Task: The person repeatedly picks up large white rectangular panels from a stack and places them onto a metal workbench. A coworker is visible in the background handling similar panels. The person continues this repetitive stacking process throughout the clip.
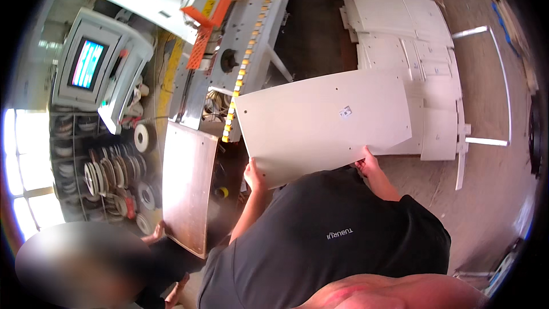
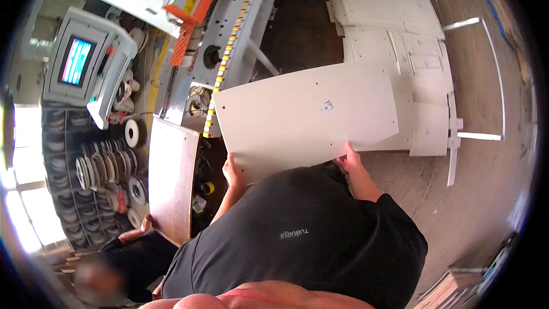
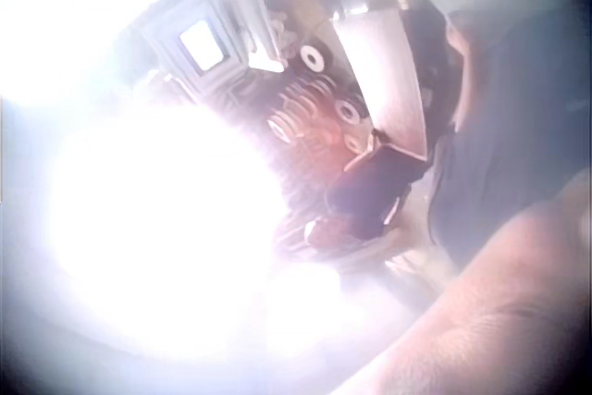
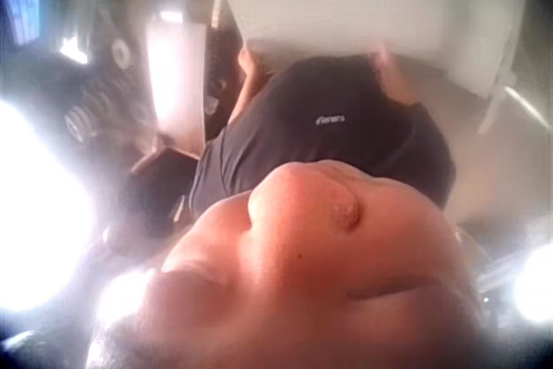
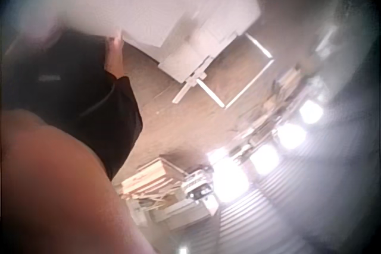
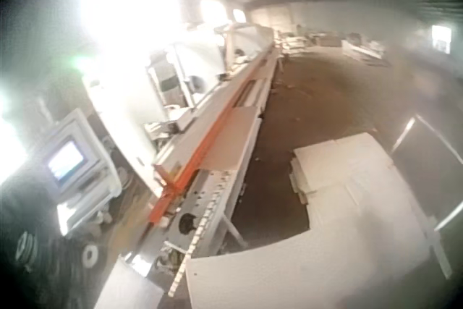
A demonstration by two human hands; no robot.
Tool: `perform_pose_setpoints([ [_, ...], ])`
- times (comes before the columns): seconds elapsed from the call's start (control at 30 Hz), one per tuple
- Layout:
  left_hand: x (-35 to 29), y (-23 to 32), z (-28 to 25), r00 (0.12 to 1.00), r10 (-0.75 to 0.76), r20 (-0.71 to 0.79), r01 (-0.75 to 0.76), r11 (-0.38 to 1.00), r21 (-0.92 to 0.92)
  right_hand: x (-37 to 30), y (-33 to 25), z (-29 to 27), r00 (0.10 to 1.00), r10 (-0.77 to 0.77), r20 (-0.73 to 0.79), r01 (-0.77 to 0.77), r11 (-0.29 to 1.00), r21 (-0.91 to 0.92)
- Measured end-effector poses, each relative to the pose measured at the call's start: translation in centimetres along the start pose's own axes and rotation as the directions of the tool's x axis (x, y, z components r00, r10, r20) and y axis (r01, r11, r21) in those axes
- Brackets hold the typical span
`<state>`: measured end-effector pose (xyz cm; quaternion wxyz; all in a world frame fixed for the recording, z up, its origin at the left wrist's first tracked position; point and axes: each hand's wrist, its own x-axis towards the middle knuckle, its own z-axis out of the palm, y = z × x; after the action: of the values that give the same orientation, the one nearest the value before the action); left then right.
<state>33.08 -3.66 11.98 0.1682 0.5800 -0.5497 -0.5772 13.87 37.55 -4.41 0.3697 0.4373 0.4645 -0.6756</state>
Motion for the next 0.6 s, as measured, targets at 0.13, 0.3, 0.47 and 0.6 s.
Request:
perform_pose_setpoints([
  [0.13,2.5,-3.7,-5.2,0.990,-0.042,-0.137,0.017,0.984,-0.176,-3.6,-2.1,7.4,0.998,-0.047,0.032,0.051,0.991,-0.125],
  [0.3,4.5,-6.8,-11.1,0.928,-0.197,-0.315,0.077,0.931,-0.357,-5.0,-3.0,18.2,0.980,-0.068,0.186,0.128,0.934,-0.335],
  [0.47,4.6,-10.8,-17.5,0.897,-0.227,-0.379,0.020,0.878,-0.479,-7.6,-0.9,28.2,0.930,-0.051,0.365,0.249,0.817,-0.521],
  [0.6,2.9,-8.8,-23.4,0.967,-0.256,0.015,0.173,0.608,-0.775,-9.1,1.1,34.4,0.870,0.052,0.490,0.354,0.625,-0.695],
])
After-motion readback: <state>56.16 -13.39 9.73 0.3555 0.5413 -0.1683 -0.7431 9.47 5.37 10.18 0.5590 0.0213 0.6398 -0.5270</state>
